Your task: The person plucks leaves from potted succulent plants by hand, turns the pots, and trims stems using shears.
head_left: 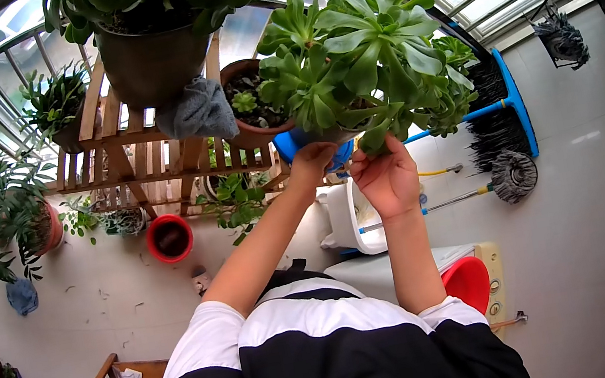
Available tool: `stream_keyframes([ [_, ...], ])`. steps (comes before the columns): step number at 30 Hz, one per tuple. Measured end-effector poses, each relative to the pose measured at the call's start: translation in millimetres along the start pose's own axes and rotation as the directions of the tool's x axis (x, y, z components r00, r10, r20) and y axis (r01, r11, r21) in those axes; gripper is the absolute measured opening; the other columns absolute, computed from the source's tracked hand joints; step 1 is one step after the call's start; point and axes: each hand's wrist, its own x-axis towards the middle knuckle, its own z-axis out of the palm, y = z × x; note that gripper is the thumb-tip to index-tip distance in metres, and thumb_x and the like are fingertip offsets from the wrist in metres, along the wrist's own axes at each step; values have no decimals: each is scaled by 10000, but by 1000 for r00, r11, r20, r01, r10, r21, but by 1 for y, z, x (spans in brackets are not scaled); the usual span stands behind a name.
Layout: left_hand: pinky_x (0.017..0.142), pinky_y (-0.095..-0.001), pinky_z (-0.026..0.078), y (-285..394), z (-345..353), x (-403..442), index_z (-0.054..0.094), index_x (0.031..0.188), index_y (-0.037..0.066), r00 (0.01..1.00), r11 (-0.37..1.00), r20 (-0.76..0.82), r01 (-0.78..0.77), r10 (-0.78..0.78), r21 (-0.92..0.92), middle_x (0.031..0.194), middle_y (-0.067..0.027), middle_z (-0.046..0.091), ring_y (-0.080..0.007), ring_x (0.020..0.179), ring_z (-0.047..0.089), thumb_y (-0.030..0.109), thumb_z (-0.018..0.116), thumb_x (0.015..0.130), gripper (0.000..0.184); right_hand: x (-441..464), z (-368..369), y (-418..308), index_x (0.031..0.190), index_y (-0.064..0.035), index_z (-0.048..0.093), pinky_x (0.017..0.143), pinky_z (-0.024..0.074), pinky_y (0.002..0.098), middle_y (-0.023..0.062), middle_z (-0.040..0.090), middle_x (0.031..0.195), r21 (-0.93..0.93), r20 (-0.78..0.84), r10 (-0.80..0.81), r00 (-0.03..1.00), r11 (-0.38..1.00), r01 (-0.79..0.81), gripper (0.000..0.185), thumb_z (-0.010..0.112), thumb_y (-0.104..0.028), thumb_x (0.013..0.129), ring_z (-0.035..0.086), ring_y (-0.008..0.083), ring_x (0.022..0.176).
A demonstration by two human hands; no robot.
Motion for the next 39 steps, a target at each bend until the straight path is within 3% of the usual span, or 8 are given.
stream_keyframes([
  [4,632,-246,463,-26,-26,-1,662,1095,16,999,999,-53,-4,7,44,885,-23,666,-105,764,599,87,697,872,236,2,-1,1,1142,-85,635,753,497,347,91,687,1009,7,38,-7,999,1000,7,257,523,-267,999,628,247,863],
  [9,717,-257,528,-19,-32,-15,664,1092,-5,998,858,25,-55,49,511,930,-67,689,-143,796,649,76,621,912,202,4,-7,4,1123,-80,642,776,530,375,102,701,1006,51,77,36,996,998,-40,241,557,-259,985,660,265,893],
  [18,533,-219,410,49,-9,-67,672,1000,4,857,824,-120,-430,501,368,736,16,600,-47,590,520,158,587,1002,176,0,-13,23,1261,-50,571,825,547,381,109,689,1129,33,99,7,995,999,-11,310,571,-176,978,681,261,982],
  [22,573,-245,435,82,8,-90,668,950,24,583,406,128,-690,802,599,737,-18,605,-102,618,552,112,623,975,102,2,-14,25,1324,-54,528,885,519,319,65,657,1187,-244,100,-10,995,969,34,404,628,-122,938,666,185,1016],
  [26,822,-351,481,125,60,-97,700,918,113,217,-433,643,-580,735,690,1047,-74,640,-287,991,588,117,769,771,163,12,-17,28,1325,-21,467,893,494,334,43,635,1170,-485,261,-133,956,838,249,450,649,-142,932,632,173,975],
  [31,1063,-491,350,122,95,-69,673,935,171,272,-713,862,-484,429,508,1422,-72,476,-320,1340,387,197,796,679,285,24,-27,37,1295,-17,496,921,467,377,153,586,1228,-805,390,-140,910,428,411,458,665,-182,903,579,244,1103],
  [36,1099,-556,283,121,108,-36,696,978,233,325,-923,918,-229,226,308,1481,-44,409,-331,1400,300,260,812,704,299,41,-35,47,1263,-31,531,941,454,468,205,568,1231,-687,671,-338,660,51,725,423,653,-171,883,553,354,1164],
  [39,1117,-563,257,134,111,-33,719,980,241,391,-905,890,-245,235,347,1488,-46,391,-327,1400,300,250,810,694,300,42,-39,33,1263,-57,545,876,493,462,217,576,1212,-806,539,-111,835,219,550,410,641,-149,875,590,373,1099],
])
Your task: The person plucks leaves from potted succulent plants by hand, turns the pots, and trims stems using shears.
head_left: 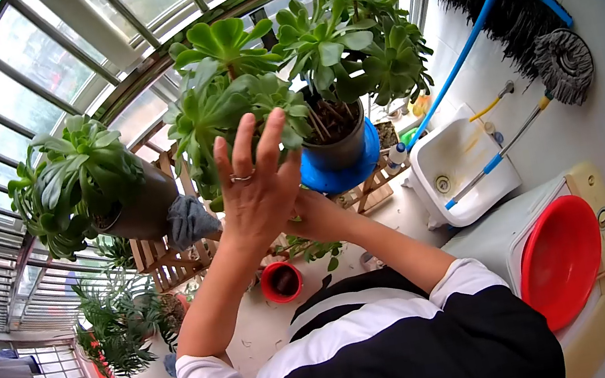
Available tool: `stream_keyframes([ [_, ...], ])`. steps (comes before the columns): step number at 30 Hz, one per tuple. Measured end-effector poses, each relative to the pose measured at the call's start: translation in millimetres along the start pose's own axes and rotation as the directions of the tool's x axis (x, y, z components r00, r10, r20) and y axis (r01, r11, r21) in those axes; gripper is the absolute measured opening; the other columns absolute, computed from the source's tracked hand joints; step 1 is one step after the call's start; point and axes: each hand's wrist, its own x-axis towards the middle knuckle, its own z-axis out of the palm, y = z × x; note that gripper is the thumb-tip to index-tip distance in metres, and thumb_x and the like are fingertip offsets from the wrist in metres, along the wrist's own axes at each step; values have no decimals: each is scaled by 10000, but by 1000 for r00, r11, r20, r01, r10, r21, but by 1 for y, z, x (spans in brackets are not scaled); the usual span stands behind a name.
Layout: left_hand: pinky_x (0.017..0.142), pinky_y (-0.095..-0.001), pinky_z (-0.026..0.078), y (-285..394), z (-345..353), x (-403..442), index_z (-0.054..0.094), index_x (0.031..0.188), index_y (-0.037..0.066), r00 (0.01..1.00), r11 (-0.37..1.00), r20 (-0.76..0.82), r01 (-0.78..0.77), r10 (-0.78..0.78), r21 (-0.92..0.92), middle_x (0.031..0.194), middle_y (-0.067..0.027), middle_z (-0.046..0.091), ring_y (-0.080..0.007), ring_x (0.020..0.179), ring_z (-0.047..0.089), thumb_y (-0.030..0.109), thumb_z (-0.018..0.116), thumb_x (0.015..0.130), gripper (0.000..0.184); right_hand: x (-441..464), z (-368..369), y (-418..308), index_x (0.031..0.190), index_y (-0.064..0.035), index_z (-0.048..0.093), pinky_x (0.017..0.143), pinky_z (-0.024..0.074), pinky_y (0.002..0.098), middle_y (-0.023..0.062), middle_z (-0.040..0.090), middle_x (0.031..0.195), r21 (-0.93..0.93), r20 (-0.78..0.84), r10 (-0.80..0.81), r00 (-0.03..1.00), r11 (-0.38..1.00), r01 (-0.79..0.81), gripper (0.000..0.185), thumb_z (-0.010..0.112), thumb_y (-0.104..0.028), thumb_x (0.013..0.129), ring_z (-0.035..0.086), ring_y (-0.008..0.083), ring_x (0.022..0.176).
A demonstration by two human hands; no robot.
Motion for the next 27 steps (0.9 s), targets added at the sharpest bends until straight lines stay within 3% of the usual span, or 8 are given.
stream_keyframes([
  [4,1135,-553,234,-17,-24,7,726,1036,214,989,1000,145,26,-24,-8,1484,-74,388,-333,1400,298,242,834,648,403,1,-16,-5,1221,-44,606,782,546,366,141,667,1120,210,-17,4,1000,978,0,347,645,-144,890,679,267,908],
  [9,1149,-513,261,-31,-39,12,719,1074,145,963,999,263,49,-49,7,1476,-98,383,-352,1392,306,197,845,611,482,-7,-33,9,1130,-42,676,782,543,344,112,716,965,333,-15,129,992,936,-116,273,648,-153,882,686,232,864],
  [13,1144,-542,250,-35,-41,13,712,1088,141,960,999,275,39,-46,32,1479,-90,377,-349,1397,300,203,836,626,482,6,-33,34,1069,-26,699,741,534,304,93,722,914,292,-168,137,976,953,-83,218,627,-140,898,688,179,820],
  [16,1139,-500,300,-34,-46,16,726,1078,111,945,999,325,24,-31,25,1482,-126,365,-381,1390,303,130,804,641,444,23,-27,49,1098,-17,680,736,527,270,78,706,923,447,-321,246,915,891,-83,226,620,-112,902,666,125,821],
  [19,1144,-494,296,-34,-47,18,762,1024,147,934,1000,358,5,-6,2,1496,-135,348,-389,1396,294,83,766,659,370,45,-19,60,1125,-39,672,741,523,339,119,689,924,462,-398,178,900,887,29,251,602,-118,897,668,218,822],
  [21,1148,-489,292,-36,-49,19,774,989,157,919,1000,394,-8,15,-20,1502,-140,340,-394,1400,287,68,752,665,337,59,-10,60,1152,-31,662,755,531,319,106,677,920,559,-370,196,908,828,48,273,584,-90,897,667,182,847],
  [23,1152,-484,289,-37,-50,20,787,955,168,905,999,424,-16,36,-52,1508,-145,332,-399,1404,279,53,738,671,310,72,-7,58,1140,-32,668,771,538,304,96,683,926,766,-382,281,881,629,132,269,569,-74,893,677,169,870],
  [27,1149,-530,269,-40,-52,19,770,874,177,907,990,416,-11,68,-139,1509,-136,346,-399,1402,277,65,741,662,242,75,-13,69,1110,-38,679,776,542,298,87,698,952,732,-354,411,840,681,-25,250,570,-77,888,689,166,882],
])
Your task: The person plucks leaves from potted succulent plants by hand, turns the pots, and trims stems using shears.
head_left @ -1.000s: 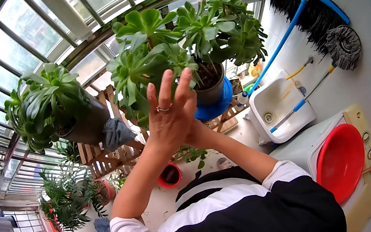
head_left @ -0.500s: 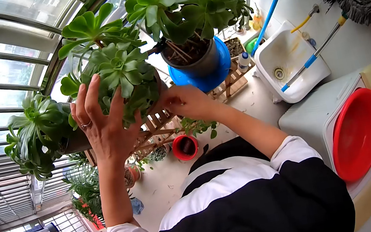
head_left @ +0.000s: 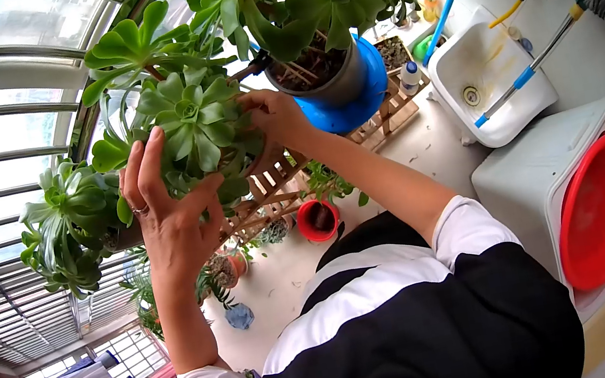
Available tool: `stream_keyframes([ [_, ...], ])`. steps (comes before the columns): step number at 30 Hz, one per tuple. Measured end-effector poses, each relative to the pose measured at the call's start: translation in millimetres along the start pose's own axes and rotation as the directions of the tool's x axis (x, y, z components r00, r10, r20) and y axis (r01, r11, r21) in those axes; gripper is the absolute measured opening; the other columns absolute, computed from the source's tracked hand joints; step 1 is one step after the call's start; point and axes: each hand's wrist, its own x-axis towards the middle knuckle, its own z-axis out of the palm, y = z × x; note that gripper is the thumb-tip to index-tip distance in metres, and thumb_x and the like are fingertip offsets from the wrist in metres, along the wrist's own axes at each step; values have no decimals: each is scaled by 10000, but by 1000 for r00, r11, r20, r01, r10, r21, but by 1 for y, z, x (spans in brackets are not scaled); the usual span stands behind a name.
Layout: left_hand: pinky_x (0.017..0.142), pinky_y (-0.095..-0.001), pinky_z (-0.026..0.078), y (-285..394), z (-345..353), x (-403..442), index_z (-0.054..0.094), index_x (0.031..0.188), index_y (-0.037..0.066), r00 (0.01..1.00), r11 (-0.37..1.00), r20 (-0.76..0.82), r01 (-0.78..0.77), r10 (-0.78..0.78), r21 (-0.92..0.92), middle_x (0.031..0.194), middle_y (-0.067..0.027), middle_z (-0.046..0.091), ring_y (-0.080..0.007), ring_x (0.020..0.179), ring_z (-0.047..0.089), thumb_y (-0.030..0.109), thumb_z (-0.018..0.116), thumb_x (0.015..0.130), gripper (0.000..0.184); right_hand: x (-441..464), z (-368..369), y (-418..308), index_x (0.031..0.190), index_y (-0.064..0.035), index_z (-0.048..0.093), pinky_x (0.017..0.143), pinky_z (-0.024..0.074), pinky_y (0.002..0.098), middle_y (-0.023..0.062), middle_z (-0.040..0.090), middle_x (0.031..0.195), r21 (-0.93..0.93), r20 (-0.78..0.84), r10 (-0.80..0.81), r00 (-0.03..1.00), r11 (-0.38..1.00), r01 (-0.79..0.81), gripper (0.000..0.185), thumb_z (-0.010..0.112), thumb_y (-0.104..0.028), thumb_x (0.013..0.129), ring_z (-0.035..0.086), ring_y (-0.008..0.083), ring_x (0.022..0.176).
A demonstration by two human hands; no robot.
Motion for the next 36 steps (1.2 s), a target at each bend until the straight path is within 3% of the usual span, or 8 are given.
stream_keyframes([
  [3,1148,-528,274,1,-2,-1,768,874,176,1000,1000,20,-19,19,-9,1507,-141,344,-402,1403,275,60,738,661,244,-2,-5,18,1082,-57,695,777,541,304,78,710,979,-167,80,91,993,983,-77,238,587,-98,875,698,169,891],
  [11,1142,-528,294,0,-8,-1,760,876,158,997,999,60,-45,45,4,1506,-148,339,-399,1401,278,69,746,645,248,10,22,31,979,-59,698,743,524,428,135,678,885,-611,-7,-151,989,783,115,237,689,-222,807,664,326,848],
  [15,1152,-485,308,0,-7,-3,765,875,157,995,998,83,-54,52,17,1512,-154,320,-414,1408,290,56,762,628,267,29,30,51,1048,-103,696,806,525,425,133,679,1057,-624,-27,-112,993,778,71,298,713,-286,813,660,334,945],
  [18,1145,-510,303,-3,-7,-5,759,885,157,995,998,79,-57,56,4,1509,-157,326,-406,1405,287,70,762,634,265,41,32,68,1034,-98,701,811,528,409,135,685,1053,-536,24,-285,958,806,253,308,726,-284,789,657,335,936],
  [21,1141,-537,293,-4,-6,-6,756,895,157,996,998,74,-53,54,-14,1507,-158,330,-397,1402,285,83,762,644,262,30,28,45,995,-22,687,754,532,397,155,711,890,-435,81,-10,997,899,44,287,729,-111,726,681,331,871],
  [30,1141,-543,287,-6,-6,-7,752,902,162,995,998,79,-63,64,-15,1507,-151,334,-395,1400,295,81,772,635,280,34,47,65,967,-108,728,757,545,404,134,718,916,-258,-18,-341,940,910,325,288,774,-254,724,690,325,872],
  [32,1142,-542,287,-6,-7,-7,752,902,165,995,998,78,-58,58,-13,1508,-149,335,-393,1399,297,81,772,632,284,32,43,55,965,-129,740,760,550,412,135,717,890,-518,-7,-281,960,822,237,297,785,-285,716,688,327,838],
  [36,1144,-533,294,-3,-8,-6,754,888,167,994,998,91,-50,53,-40,1509,-143,339,-384,1400,300,76,768,619,284,20,40,32,952,-143,745,757,552,413,138,715,864,-434,-4,-175,985,887,156,273,773,-301,731,688,326,814],
])
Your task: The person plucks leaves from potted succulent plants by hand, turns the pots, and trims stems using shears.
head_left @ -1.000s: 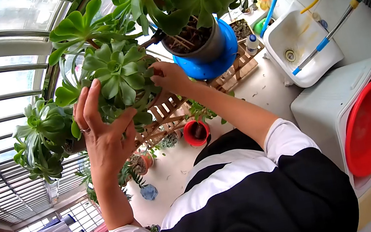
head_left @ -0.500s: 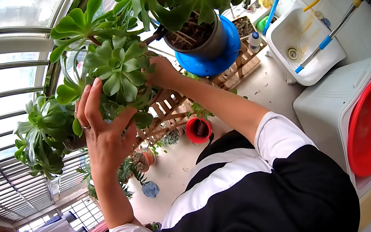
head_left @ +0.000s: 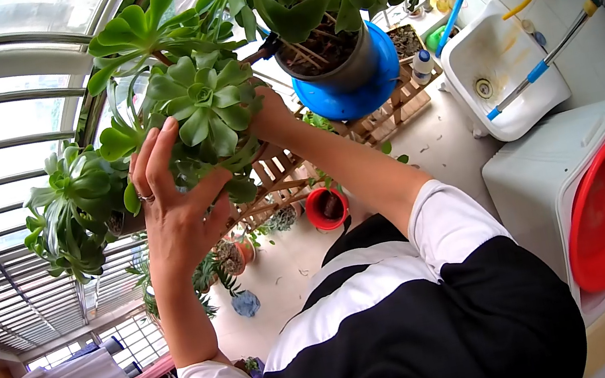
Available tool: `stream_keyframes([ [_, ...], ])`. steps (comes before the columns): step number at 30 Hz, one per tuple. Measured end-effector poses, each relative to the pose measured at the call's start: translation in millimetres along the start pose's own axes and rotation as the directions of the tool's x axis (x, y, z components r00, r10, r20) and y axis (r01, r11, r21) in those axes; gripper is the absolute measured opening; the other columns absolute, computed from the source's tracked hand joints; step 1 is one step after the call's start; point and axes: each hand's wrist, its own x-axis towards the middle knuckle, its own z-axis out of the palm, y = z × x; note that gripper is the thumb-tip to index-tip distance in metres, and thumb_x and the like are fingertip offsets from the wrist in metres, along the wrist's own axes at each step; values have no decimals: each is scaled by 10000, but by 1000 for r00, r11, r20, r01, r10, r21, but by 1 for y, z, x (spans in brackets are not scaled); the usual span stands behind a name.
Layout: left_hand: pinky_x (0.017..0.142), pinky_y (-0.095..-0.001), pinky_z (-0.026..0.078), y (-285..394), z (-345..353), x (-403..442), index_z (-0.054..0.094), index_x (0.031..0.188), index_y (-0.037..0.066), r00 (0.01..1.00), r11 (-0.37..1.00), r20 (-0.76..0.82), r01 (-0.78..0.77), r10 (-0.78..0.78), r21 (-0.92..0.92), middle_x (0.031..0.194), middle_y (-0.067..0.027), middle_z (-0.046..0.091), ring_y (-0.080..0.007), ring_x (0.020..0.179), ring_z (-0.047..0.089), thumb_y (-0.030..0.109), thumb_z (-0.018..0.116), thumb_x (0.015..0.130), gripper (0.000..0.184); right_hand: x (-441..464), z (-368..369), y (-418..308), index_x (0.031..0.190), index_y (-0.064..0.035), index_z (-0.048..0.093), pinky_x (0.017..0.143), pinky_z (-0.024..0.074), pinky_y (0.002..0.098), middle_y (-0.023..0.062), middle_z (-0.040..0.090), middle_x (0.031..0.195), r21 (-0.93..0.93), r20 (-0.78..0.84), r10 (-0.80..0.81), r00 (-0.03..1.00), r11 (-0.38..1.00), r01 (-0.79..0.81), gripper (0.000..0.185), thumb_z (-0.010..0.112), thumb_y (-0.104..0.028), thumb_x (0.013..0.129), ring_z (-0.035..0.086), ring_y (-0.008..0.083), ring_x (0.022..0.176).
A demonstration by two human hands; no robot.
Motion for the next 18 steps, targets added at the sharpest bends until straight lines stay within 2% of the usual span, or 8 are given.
stream_keyframes([
  [3,1143,-527,302,-2,0,-1,757,881,166,1000,1000,-8,-5,5,-10,1508,-140,345,-380,1398,305,71,761,615,283,-3,-8,-12,943,-135,744,746,551,418,134,716,870,-12,-6,80,997,997,-81,280,764,-328,741,690,320,818],
  [6,1142,-524,308,-4,1,-1,760,880,167,1000,1000,-9,-2,2,-4,1506,-140,351,-381,1394,310,68,755,617,281,0,-5,4,959,-117,736,723,549,415,130,716,872,-179,44,143,989,975,-133,320,753,-358,749,686,323,802],
  [8,1141,-524,310,-4,0,-2,762,882,168,1000,1000,-4,3,-3,4,1504,-140,354,-382,1392,314,67,754,619,281,-2,-4,17,992,-85,724,696,549,360,113,717,835,-117,8,-30,1000,993,31,327,771,-308,757,699,247,763],
  [9,1142,-523,310,-3,0,-1,762,880,167,1000,1000,-6,3,-3,-4,1504,-140,354,-383,1391,314,69,755,617,281,-4,-12,13,992,-85,724,696,549,360,113,717,835,-119,10,-32,999,992,33,327,771,-308,757,699,247,763],
  [11,1143,-523,310,-2,-1,-1,762,878,167,1000,1000,-4,8,-8,-13,1504,-140,354,-384,1390,314,70,755,615,281,-18,-31,-6,1013,-62,712,646,515,292,83,701,776,315,100,79,992,943,-107,293,774,-227,778,663,145,705],
  [12,1143,-522,312,-2,-1,-1,762,877,167,1000,1000,-1,7,-7,-11,1504,-139,354,-385,1390,314,69,758,609,285,-23,-33,-10,1013,-62,712,646,515,292,83,701,776,314,102,80,992,943,-109,293,774,-227,778,663,145,705],
  [14,1142,-520,314,-1,-1,-1,761,876,166,1000,1000,1,5,-5,-8,1504,-138,353,-385,1390,314,68,760,604,290,-30,-36,-16,1026,-37,704,633,499,255,61,701,778,691,332,42,942,670,-273,230,727,-111,810,638,80,725],
  [18,1135,-517,327,-2,0,0,759,874,166,1000,1000,-6,3,-3,-31,1504,-136,355,-386,1388,315,61,765,586,306,-30,-40,-36,1031,-41,711,655,514,258,65,719,828,540,389,51,920,796,-273,218,665,-32,818,651,82,757],
])
